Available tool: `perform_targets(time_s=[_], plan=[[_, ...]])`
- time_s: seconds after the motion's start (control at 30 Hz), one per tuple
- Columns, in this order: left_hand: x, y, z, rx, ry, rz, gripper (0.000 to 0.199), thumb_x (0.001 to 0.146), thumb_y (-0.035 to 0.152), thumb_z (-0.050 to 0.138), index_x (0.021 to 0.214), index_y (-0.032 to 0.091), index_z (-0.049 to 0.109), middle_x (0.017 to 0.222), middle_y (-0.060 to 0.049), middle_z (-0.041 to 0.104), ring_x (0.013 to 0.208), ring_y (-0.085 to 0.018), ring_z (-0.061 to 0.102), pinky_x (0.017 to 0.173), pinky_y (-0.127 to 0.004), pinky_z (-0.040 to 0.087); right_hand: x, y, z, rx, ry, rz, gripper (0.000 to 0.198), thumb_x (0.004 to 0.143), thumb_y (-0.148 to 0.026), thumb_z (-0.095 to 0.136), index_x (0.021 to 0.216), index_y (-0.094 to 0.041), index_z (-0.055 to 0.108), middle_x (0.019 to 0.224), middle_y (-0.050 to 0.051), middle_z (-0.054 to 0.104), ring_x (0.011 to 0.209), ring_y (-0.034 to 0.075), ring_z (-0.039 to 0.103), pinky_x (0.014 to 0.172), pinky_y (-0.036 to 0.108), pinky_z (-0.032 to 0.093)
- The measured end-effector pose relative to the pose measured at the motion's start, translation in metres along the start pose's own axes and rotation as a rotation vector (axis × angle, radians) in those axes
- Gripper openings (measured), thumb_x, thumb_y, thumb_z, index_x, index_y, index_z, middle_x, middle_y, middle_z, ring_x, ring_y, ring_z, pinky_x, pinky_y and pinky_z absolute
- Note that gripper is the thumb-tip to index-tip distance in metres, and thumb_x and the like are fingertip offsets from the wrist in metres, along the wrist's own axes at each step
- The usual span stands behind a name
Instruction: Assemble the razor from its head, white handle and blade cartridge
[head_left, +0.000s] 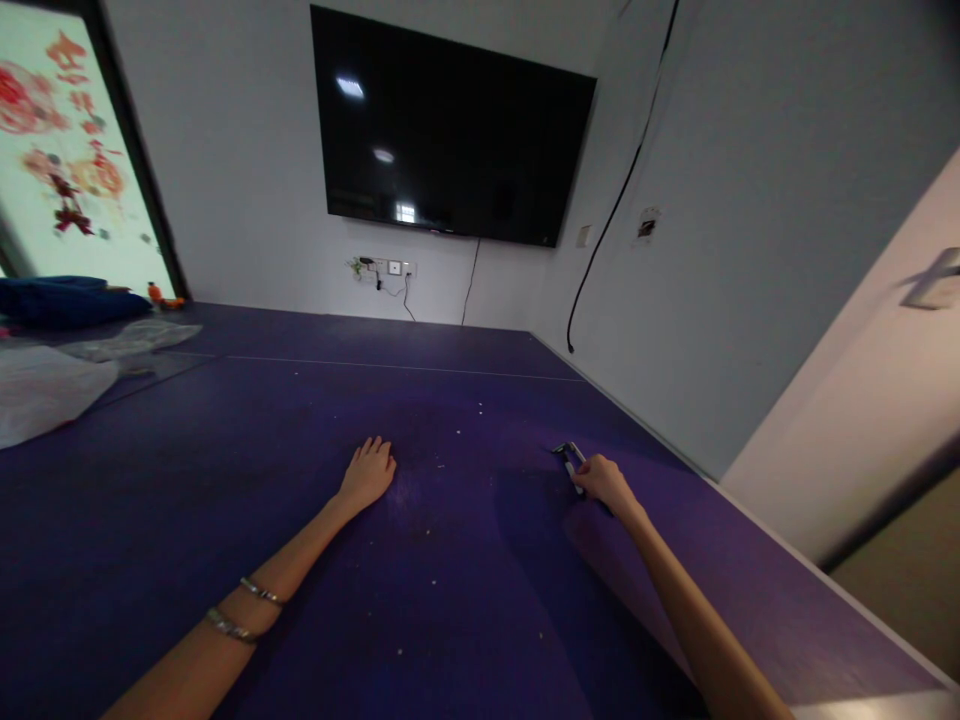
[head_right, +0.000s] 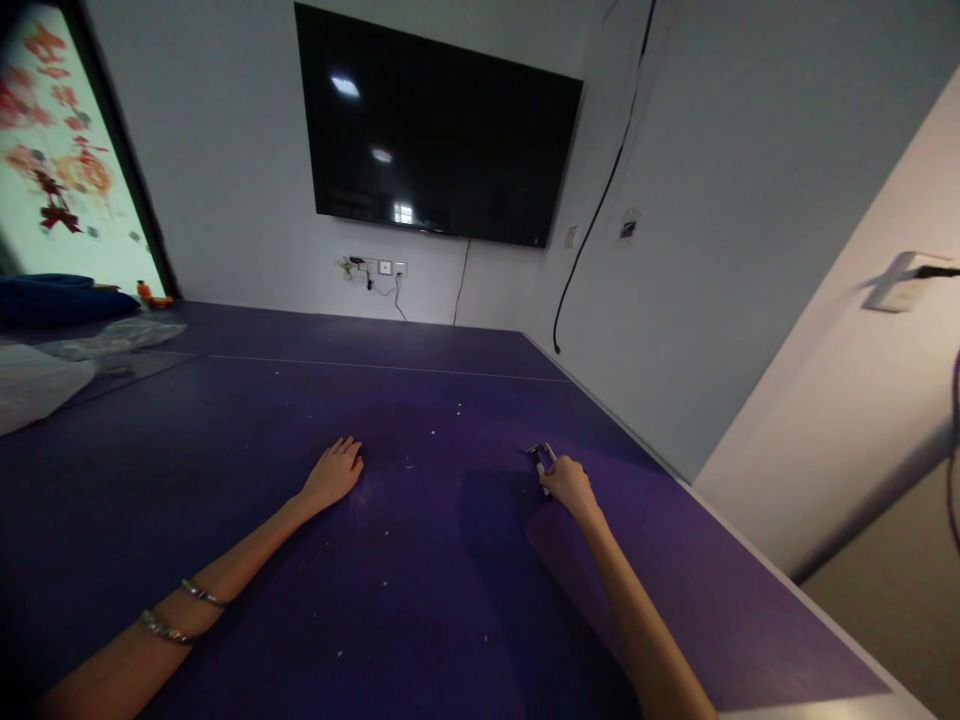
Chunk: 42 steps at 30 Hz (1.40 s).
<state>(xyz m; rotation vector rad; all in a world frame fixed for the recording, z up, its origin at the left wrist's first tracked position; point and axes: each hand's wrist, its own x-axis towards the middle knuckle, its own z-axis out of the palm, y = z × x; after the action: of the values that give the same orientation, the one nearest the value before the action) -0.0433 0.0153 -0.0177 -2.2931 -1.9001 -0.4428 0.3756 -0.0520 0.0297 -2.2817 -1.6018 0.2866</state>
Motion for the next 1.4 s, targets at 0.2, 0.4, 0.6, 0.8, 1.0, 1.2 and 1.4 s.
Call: perform_targets(time_s=[0.2, 0.4, 0.6, 0.8, 1.0, 1.2, 1.4], plan=[[-0.001, 0.001, 0.001, 0.017, 0.001, 0.003, 0.046, 0.086, 0.025, 0.029, 0.123, 0.005, 0.048, 0.132, -0.017, 0.044, 0.125, -0.030, 0.036, 0.100, -0.043, 0.031, 0.001, 0.000, 0.004, 0.008, -0.011, 0.011, 0.019, 0.066, -0.019, 0.059, 0.080, -0.013, 0.070, 0.067, 0.008, 0.068, 0.062, 0.016, 0.064, 0.052, 0.018, 0.038], [0.003, 0.003, -0.006, -0.055, 0.056, -0.014, 0.042, 0.083, 0.020, 0.034, 0.118, 0.005, 0.052, 0.127, -0.018, 0.049, 0.121, -0.028, 0.041, 0.100, -0.043, 0.031, -0.001, 0.000, 0.005, 0.020, 0.015, 0.010, 0.017, 0.066, -0.019, 0.058, 0.075, -0.015, 0.072, 0.067, 0.008, 0.068, 0.065, 0.018, 0.064, 0.051, 0.019, 0.037], [0.005, 0.044, -0.036, -0.315, 0.214, 0.140, 0.028, 0.081, 0.020, 0.043, 0.099, 0.011, 0.064, 0.106, -0.011, 0.063, 0.103, -0.021, 0.054, 0.095, -0.033, 0.036, -0.006, -0.028, 0.004, 0.043, 0.096, -0.084, 0.018, 0.069, -0.022, 0.056, 0.075, -0.015, 0.072, 0.072, 0.008, 0.070, 0.074, 0.020, 0.065, 0.055, 0.020, 0.037], [0.011, 0.119, -0.045, -0.839, -0.085, 0.239, 0.022, 0.078, 0.028, 0.050, 0.079, 0.014, 0.068, 0.080, -0.006, 0.068, 0.075, -0.015, 0.060, 0.073, -0.026, 0.045, -0.024, -0.096, 0.008, 0.091, 0.145, -0.275, 0.021, 0.075, -0.023, 0.052, 0.077, -0.017, 0.072, 0.073, 0.008, 0.070, 0.072, 0.018, 0.065, 0.055, 0.019, 0.035], [0.022, 0.158, -0.033, -1.167, -0.298, -0.097, 0.034, 0.082, 0.037, 0.045, 0.067, 0.010, 0.061, 0.058, -0.003, 0.059, 0.046, -0.010, 0.052, 0.044, -0.022, 0.043, -0.052, -0.144, 0.014, 0.119, 0.118, -0.368, 0.024, 0.080, -0.024, 0.047, 0.078, -0.018, 0.071, 0.075, 0.009, 0.070, 0.071, 0.017, 0.064, 0.055, 0.020, 0.034], [0.022, 0.159, -0.029, -1.286, -0.341, -0.178, 0.040, 0.081, 0.046, 0.046, 0.059, 0.013, 0.052, 0.047, 0.001, 0.051, 0.041, -0.010, 0.051, 0.041, -0.023, 0.045, -0.058, -0.156, 0.022, 0.071, 0.102, -0.342, 0.024, 0.082, -0.023, 0.047, 0.085, -0.015, 0.069, 0.084, 0.012, 0.069, 0.078, 0.018, 0.064, 0.060, 0.021, 0.037], [0.021, 0.153, -0.027, -1.324, -0.384, -0.219, 0.039, 0.082, 0.045, 0.046, 0.061, 0.012, 0.052, 0.049, 0.001, 0.051, 0.043, -0.009, 0.052, 0.044, -0.024, 0.049, -0.060, -0.160, 0.027, 0.037, 0.074, -0.352, 0.024, 0.082, -0.024, 0.047, 0.086, -0.016, 0.069, 0.087, 0.012, 0.068, 0.077, 0.017, 0.064, 0.060, 0.021, 0.038]])
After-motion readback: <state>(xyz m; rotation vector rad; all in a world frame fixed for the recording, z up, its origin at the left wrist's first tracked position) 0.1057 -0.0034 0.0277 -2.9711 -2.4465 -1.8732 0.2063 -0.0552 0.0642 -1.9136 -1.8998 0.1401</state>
